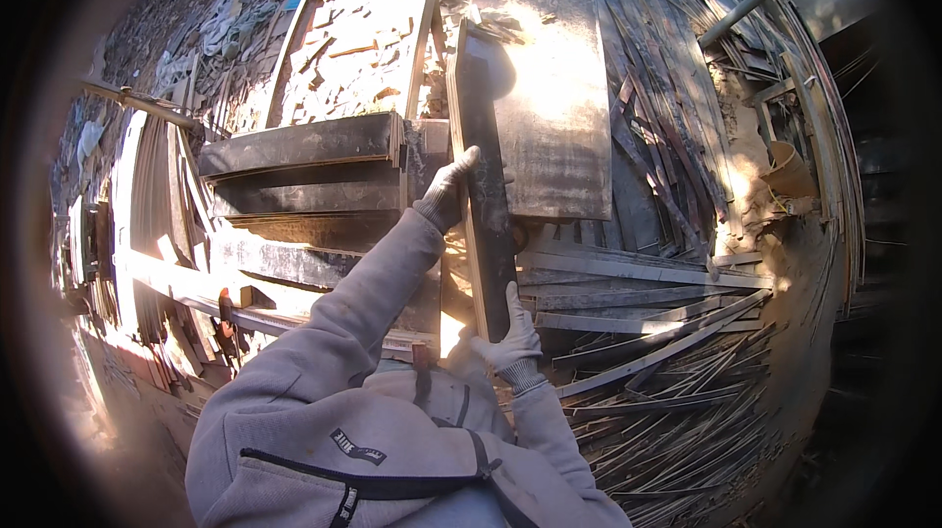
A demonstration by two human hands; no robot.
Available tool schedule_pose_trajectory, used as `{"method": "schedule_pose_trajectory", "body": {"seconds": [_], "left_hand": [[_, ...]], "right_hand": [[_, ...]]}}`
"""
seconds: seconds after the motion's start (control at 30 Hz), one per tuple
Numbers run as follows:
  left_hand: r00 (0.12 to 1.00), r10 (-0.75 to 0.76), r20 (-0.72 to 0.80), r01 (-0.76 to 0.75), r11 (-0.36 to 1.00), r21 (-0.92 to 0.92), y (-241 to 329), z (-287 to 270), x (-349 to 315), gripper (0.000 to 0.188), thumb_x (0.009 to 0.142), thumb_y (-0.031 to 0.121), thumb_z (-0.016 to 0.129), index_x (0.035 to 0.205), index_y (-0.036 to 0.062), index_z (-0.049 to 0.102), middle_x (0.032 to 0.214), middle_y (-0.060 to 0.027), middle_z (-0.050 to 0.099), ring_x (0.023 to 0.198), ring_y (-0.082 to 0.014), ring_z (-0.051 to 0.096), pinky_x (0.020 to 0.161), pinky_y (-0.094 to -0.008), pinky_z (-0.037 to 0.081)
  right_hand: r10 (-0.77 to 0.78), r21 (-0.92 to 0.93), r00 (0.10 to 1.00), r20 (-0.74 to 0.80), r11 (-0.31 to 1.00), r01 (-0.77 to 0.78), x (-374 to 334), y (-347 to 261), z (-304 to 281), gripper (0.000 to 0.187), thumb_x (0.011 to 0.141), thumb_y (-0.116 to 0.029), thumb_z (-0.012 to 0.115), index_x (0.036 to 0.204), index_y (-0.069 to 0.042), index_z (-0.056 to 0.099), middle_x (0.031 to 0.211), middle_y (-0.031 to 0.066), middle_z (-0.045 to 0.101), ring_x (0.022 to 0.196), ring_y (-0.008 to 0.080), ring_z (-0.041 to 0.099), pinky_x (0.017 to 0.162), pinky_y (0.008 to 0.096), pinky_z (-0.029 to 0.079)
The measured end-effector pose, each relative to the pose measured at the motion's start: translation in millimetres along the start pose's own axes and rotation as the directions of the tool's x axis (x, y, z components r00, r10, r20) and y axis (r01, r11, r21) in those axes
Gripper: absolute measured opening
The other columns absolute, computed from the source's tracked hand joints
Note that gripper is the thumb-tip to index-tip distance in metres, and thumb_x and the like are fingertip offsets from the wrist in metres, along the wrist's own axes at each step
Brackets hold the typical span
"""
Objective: The person measures a long metal beam with a tape measure, then picks up a smaller metal bar and rubs its surface repeatedly with gloved hands. The person places the bar back on the pile and continues handling metal pieces.
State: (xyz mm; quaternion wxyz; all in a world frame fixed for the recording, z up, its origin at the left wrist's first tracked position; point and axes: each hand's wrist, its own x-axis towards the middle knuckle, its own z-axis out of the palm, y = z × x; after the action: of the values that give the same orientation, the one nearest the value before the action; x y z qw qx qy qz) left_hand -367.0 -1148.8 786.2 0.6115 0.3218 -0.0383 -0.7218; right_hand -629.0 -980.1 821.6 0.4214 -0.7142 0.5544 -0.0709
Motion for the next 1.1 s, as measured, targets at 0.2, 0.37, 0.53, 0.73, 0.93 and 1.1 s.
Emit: {"method": "schedule_pose_trajectory", "body": {"seconds": [0.2,0.37,0.53,0.73,0.93,1.1], "left_hand": [[0.99,-0.012,-0.141,0.081,0.864,0.497,-7,81,-35,0.042,0.088,0.01,0.072,0.126,-0.0065,0.066,0.113,-0.0167,0.076,0.097,-0.0284,0.074,0.084,-0.042,0.064],[0.895,0.412,0.172,-0.344,0.388,0.855,-20,169,-63,0.06,0.08,0.002,0.073,0.139,0.0008,0.058,0.116,-0.0175,0.074,0.106,-0.0296,0.075,0.089,-0.0409,0.063],[0.661,0.063,0.747,-0.498,-0.709,0.5,-76,176,-99,0.084,0.074,0.022,0.078,0.149,0.0004,0.048,0.117,-0.0144,0.065,0.107,-0.0322,0.065,0.1,-0.044,0.047],[0.262,-0.584,0.768,-0.813,-0.563,-0.15,-122,104,-98,0.049,0.095,0.022,0.055,0.14,0.004,0.053,0.109,-0.0081,0.062,0.1,-0.0254,0.063,0.086,-0.048,0.046],[0.215,-0.739,0.638,-0.875,-0.436,-0.211,-124,42,-62,0.057,0.101,0.021,0.046,0.156,0.0107,0.042,0.129,-0.0113,0.059,0.118,-0.0299,0.062,0.1,-0.0522,0.043],[0.272,-0.724,0.634,-0.889,-0.442,-0.123,-108,8,-27,0.065,0.099,0.025,0.049,0.162,0.0161,0.035,0.149,-0.0137,0.053,0.144,-0.034,0.049,0.125,-0.0622,0.029]], "right_hand": [[-0.018,0.479,1.0,0.012,0.878,0.01,-33,33,16,0.136,0.068,-0.048,0.095,0.174,-0.017,0.016,0.16,0.0237,0.046,0.147,0.0364,0.049,0.123,0.0438,0.04],[-0.437,-0.352,0.867,-0.24,0.871,0.342,-33,-25,-64,0.131,0.063,-0.042,0.102,0.172,-0.026,0.029,0.151,0.0214,0.051,0.134,0.0409,0.055,0.109,0.0528,0.048],[-0.492,-0.777,0.852,-0.178,0.602,0.185,-93,-48,-189,0.118,0.061,-0.042,0.098,0.164,-0.021,0.045,0.162,0.0256,0.038,0.153,0.0477,0.033,0.127,0.0624,0.029],[0.246,-0.741,0.968,0.055,0.66,-0.126,-99,14,-140,0.137,0.073,-0.058,0.088,0.175,-0.024,0.004,0.163,0.0264,0.034,0.147,0.0418,0.043,0.124,0.0516,0.036],[0.377,-0.666,0.926,0.008,0.693,-0.276,-80,28,-61,0.127,0.079,-0.048,0.081,0.174,-0.037,-0.003,0.129,0.0197,0.05,0.116,0.0366,0.064,0.1,0.0464,0.056],[0.502,-0.662,0.862,0.068,0.669,-0.338,-29,3,-49,0.128,0.078,-0.047,0.082,0.173,-0.039,-0.003,0.129,0.0191,0.051,0.117,0.0368,0.064,0.101,0.0447,0.055]]}}
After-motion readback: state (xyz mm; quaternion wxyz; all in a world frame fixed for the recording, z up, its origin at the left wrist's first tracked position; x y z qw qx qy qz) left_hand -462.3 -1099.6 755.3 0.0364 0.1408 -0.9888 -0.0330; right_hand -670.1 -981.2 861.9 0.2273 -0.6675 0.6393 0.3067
